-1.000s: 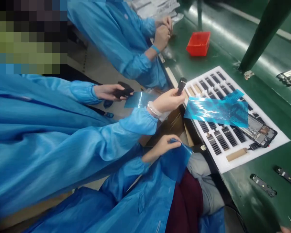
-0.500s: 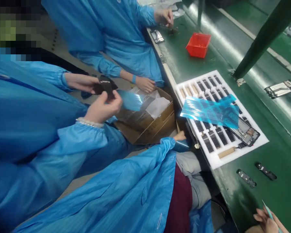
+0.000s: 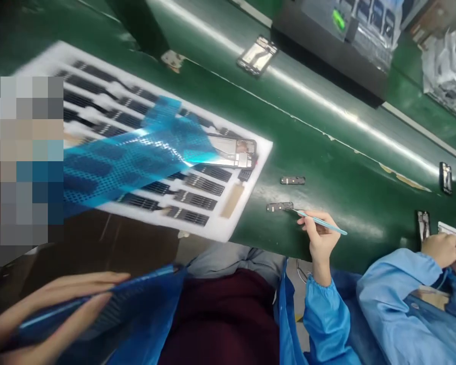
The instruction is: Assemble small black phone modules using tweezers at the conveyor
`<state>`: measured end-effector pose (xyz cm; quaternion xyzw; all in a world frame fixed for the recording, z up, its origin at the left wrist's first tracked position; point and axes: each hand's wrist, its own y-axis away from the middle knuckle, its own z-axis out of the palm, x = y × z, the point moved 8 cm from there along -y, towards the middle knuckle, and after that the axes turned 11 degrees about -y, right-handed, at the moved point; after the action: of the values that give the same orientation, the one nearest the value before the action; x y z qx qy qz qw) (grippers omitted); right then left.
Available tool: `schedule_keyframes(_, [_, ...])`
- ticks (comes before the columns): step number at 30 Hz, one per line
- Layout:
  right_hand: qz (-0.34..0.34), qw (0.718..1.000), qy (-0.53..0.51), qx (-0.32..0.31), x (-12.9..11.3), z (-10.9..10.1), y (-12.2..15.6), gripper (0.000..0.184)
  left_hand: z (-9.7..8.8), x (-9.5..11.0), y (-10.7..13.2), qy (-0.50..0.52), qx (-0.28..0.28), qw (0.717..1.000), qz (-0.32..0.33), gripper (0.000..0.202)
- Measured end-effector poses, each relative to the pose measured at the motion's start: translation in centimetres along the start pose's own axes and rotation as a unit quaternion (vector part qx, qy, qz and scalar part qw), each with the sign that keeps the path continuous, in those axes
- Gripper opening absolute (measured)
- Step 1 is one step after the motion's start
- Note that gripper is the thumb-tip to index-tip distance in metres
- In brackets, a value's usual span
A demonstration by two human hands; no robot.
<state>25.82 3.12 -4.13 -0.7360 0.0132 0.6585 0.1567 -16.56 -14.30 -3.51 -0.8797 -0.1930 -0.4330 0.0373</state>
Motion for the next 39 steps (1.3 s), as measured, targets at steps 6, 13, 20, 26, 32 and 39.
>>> schedule_keyframes(6, [0.050,0.998,-0.023,-0.034,0.1,1.0,-0.5,0.019,7.8,11.6,-1.9,0.088,-0.174,0.958,0.209,0.024])
schedule_keyframes(13, [0.068,0.993,0.030,-0.092,-0.3,2.2,-0.8,0.008,15.2,16.5,-3.5,0.060,-0.220,0.935,0.272,0.014])
schedule_keyframes(20, [0.056,0.994,0.037,-0.082,-0.8,2.2,-0.4,0.005,17.3,16.4,-4.4,0.017,-0.208,0.944,0.255,0.013])
schedule_keyframes(26, [0.056,0.995,0.045,-0.074,-1.1,2.2,-0.3,0.009,17.7,16.4,-5.0,0.005,-0.229,0.942,0.244,0.013])
schedule_keyframes(32, [0.054,0.995,0.051,-0.073,-1.1,2.3,-0.3,0.011,17.9,16.3,-5.0,-0.001,-0.240,0.941,0.239,0.013])
schedule_keyframes(39, [0.055,0.994,0.050,-0.075,-1.0,2.3,-0.2,0.013,18.0,16.2,-5.0,0.000,-0.247,0.940,0.234,0.013])
